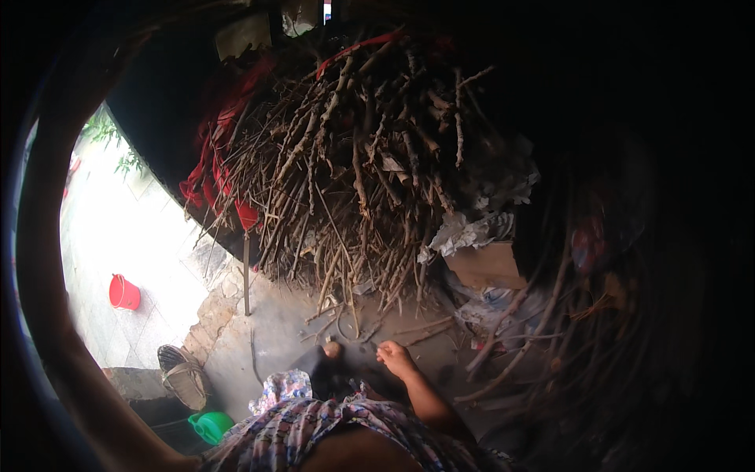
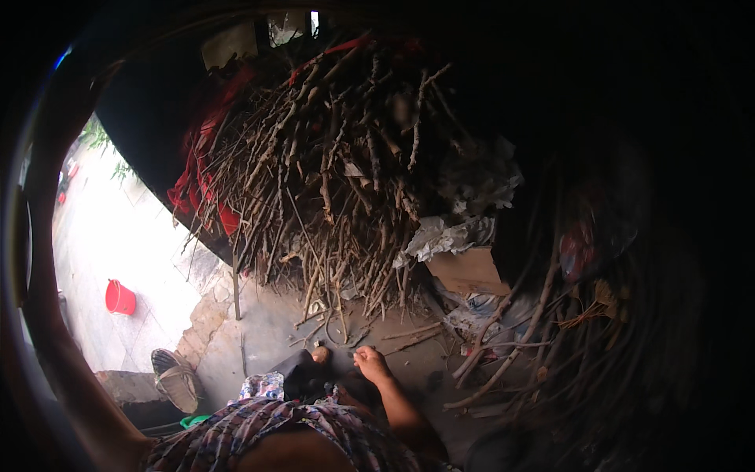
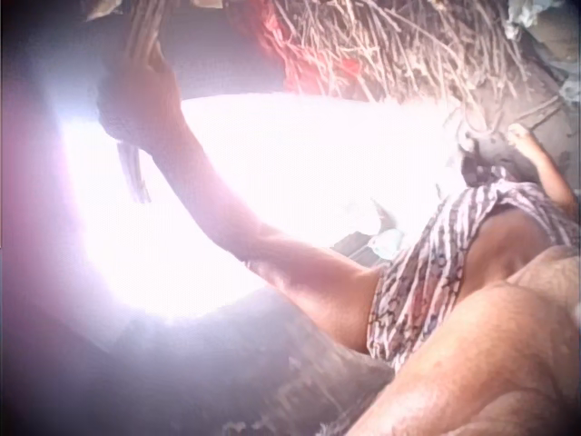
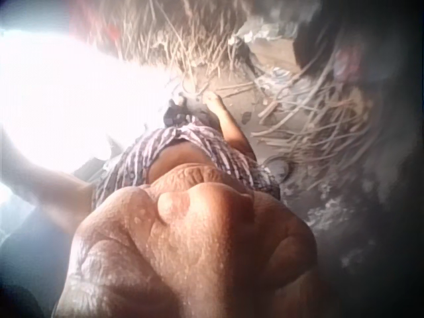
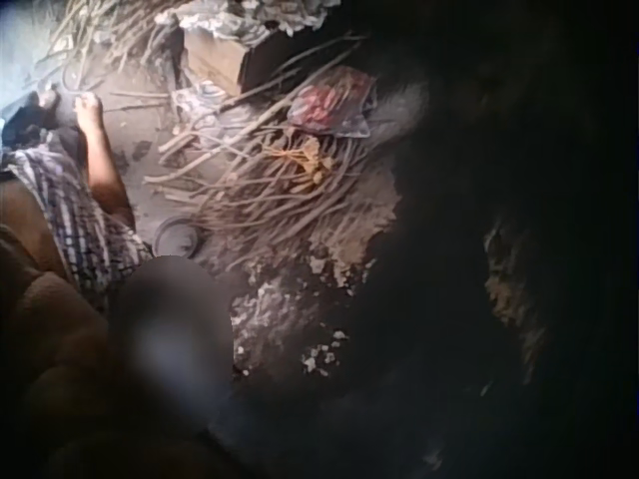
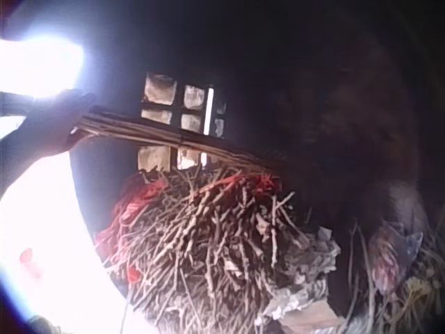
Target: The person organizes sticks and branches on the floor and feeds them into a small indoor wood-burning stove to maintain a fire.
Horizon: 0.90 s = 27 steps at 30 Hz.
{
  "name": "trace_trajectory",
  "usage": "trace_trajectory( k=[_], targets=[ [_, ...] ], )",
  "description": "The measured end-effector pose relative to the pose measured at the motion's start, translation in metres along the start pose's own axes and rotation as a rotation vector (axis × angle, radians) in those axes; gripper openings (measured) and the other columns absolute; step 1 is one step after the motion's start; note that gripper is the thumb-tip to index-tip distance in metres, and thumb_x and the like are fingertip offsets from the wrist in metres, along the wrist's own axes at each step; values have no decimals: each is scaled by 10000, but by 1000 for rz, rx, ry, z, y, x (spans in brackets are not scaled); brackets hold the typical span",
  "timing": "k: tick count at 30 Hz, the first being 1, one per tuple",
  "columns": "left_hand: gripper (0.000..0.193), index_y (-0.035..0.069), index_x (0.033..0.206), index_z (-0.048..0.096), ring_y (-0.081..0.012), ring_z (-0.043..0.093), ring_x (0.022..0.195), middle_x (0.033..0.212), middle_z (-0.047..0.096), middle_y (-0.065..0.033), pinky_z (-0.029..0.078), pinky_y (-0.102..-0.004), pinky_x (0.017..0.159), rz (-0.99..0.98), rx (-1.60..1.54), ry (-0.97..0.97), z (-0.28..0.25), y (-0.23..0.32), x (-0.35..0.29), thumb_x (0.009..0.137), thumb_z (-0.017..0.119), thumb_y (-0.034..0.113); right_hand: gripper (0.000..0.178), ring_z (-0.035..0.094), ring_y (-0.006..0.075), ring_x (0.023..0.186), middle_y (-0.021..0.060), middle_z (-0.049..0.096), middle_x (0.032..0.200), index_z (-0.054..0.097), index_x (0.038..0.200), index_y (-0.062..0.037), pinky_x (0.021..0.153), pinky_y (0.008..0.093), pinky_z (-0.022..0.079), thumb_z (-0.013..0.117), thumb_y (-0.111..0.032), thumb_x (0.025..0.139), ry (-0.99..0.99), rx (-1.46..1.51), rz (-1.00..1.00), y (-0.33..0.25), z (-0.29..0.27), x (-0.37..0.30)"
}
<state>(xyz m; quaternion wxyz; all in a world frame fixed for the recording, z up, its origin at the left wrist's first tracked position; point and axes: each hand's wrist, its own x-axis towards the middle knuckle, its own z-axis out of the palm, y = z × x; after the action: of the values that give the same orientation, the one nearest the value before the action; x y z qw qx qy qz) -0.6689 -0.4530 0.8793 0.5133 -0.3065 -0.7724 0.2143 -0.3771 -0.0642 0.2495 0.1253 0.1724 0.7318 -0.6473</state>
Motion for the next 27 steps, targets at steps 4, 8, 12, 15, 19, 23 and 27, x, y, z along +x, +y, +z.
trace_trajectory(
  k=[4,8,12,15,19,23,27],
  targets=[
    [398,100,1187,597,-278,653,865,950,679,-87,476,-403,766,103,-160,70,-31,66,32,864,615,331,164,643,142,747,83,661,858,566,1033,-15,634,267,502,568,-129,915,-86,-16,61,-3,-5,-25],
    [382,104,1178,602,-271,648,883,955,677,-83,452,-415,799,213,-349,156,-52,140,63,862,612,318,171,641,133,779,78,659,884,554,1055,-12,651,259,499,551,-129,929,-148,48,61,-18,-28,-40],
    [367,107,1170,607,-264,642,900,961,675,-78,428,-427,832,324,-534,243,-71,212,90,860,608,305,184,630,135,806,84,649,910,544,1071,8,709,266,508,571,-83,912,-85,29,-231,-89,-65,-37],
    [357,109,1163,611,-259,638,914,964,674,-75,409,-436,857,398,-660,315,-84,261,106,859,605,295,231,599,121,866,72,620,938,520,1119,16,757,252,498,577,-48,905,-6,12,-446,-167,-96,-47],
    [343,113,1154,617,-252,632,931,970,672,-70,385,-447,890,479,-809,410,-103,327,119,857,601,283,260,602,140,891,97,605,1030,506,1157,21,786,260,486,557,-27,907,331,-128,-746,-283,-135,-88],
    [330,116,1145,622,-245,626,949,975,670,-66,360,-459,923,553,-929,526,-132,395,138,855,597,270,383,546,224,1090,165,527,1240,459,1282,-1,899,358,478,472,-181,944,1075,-475,-1160,-390,-179,-176],
    [317,119,1137,628,-239,621,967,980,668,-61,336,-471,956,630,-935,551,-142,430,140,853,593,257,660,375,356,1287,264,344,1393,231,1394,57,1072,456,329,345,-436,970,1420,-382,-1650,-422,-185,-225]
  ],
)
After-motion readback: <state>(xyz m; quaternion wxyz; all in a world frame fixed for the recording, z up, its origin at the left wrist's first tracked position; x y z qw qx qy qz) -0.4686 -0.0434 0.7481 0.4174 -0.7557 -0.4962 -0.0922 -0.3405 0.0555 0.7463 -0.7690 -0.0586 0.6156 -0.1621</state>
